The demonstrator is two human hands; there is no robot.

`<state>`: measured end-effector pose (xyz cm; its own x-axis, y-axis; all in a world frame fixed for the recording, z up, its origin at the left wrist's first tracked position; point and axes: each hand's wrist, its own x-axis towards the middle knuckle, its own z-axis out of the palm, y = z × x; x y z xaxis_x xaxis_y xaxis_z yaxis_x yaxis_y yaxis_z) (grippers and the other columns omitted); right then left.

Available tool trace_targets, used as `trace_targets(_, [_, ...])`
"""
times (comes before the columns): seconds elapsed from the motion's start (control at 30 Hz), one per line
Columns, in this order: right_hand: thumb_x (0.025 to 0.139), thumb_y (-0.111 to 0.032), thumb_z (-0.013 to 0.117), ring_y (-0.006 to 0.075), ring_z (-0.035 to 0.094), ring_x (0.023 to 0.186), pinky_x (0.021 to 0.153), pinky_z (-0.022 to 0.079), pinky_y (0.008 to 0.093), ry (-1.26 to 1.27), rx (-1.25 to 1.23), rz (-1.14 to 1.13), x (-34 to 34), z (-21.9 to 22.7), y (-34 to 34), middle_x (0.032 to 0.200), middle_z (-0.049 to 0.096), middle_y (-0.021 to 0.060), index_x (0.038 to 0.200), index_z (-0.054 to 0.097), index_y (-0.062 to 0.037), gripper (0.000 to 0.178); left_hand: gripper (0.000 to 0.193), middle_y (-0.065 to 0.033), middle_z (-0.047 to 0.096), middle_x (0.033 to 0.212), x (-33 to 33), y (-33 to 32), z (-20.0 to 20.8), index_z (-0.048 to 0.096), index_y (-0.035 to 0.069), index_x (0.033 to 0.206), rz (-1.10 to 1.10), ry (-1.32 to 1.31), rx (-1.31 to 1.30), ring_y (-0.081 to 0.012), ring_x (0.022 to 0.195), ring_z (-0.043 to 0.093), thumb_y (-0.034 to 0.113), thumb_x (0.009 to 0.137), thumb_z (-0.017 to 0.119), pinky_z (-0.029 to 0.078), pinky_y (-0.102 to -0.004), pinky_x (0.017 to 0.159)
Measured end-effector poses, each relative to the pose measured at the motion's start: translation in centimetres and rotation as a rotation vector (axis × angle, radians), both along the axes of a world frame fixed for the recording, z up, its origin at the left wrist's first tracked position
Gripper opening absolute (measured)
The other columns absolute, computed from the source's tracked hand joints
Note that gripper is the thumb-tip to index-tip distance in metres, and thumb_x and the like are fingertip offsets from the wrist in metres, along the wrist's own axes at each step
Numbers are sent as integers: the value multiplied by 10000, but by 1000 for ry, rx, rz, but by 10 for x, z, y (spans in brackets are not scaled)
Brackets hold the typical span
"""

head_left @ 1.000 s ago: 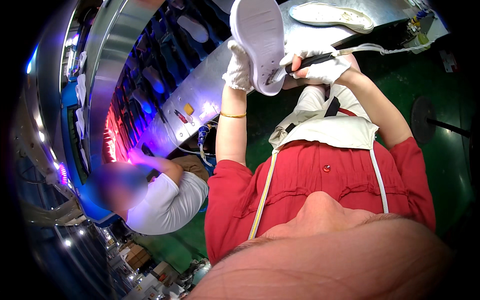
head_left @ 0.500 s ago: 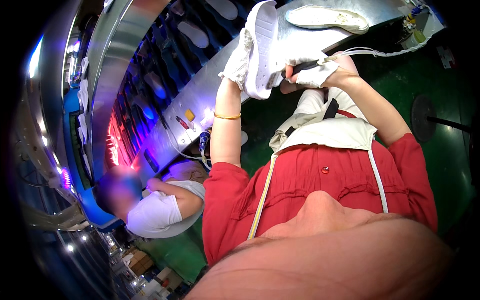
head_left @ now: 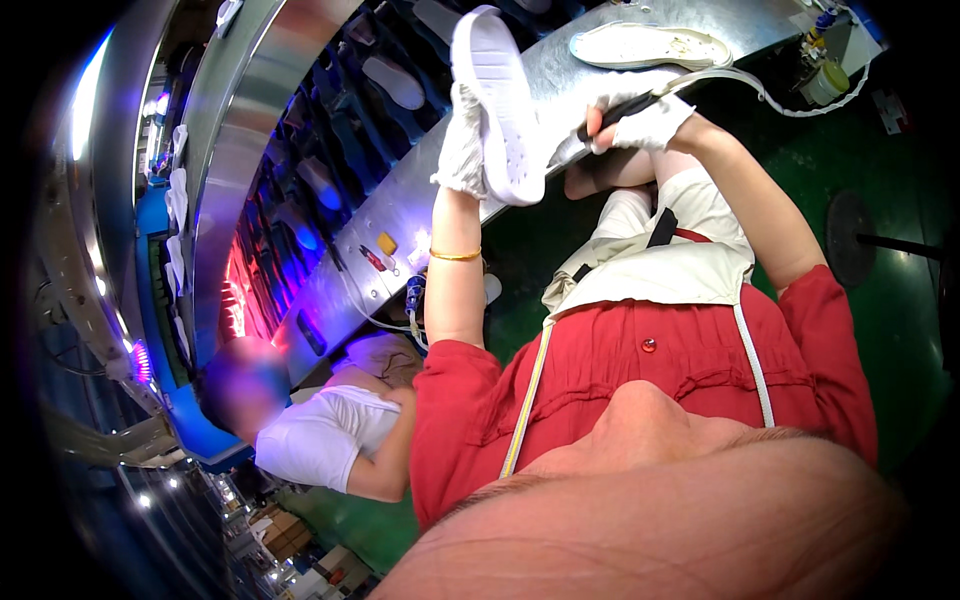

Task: The person picks up white shoe soles from a conveyor belt and applies a liquid adhesive around the edges and surface using a brush-tipped tool.

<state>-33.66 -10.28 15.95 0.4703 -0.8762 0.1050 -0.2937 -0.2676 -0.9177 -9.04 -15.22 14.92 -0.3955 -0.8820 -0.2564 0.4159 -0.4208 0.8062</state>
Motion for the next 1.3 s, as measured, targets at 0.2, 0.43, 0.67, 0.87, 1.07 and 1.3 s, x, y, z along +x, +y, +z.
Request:
trace_targets(0.2, [729,-110,720,153,620,757,727,487,274,-357,-39,-92,-1,4,1,840,637,52,858,598,-72,182,878,-150,419,1337,12,9,16,290,36,1375,-93,649,-169,-308,1207,434,694,803,396,330,-447,1044])
trace_targets(0.43, [783,-162,694,140,579,784,719,466,267,-280,184,-250,13,-2,25,827,616,59,887,604,-74,163,600,-171,489,1275,0,58,-59,403,7,1311,28,654,173,-333,1119,513,392,858,485,394,-456,986])
trace_targets(0.67, [785,-74,669,84,573,667,613,467,211,-357,-114,-472,21,-8,21,742,610,25,879,583,-34,134,484,-128,545,1181,-56,80,-51,428,42,1274,125,539,51,-254,1030,572,296,884,558,480,-390,909])
trace_targets(0.87, [760,-39,662,104,576,736,680,475,237,-399,-207,-257,20,-8,46,806,620,53,985,573,-59,243,453,-95,512,1205,-64,74,-52,425,69,1272,153,493,-21,-218,1074,511,374,938,448,448,-366,927])
trace_targets(1.07, [737,-30,645,171,601,782,705,476,256,-238,-451,-209,25,-10,43,870,618,81,973,582,-85,250,536,-95,524,1177,-53,60,-58,414,76,1275,63,442,-106,-223,1047,520,485,929,396,437,-358,924])
trace_targets(1.3, [716,-68,668,240,619,760,678,492,293,-255,-245,-173,31,-13,50,818,624,89,926,600,-86,221,635,-97,479,1256,-44,59,-56,346,113,1347,225,401,-36,-252,1079,504,558,898,397,424,-399,941])
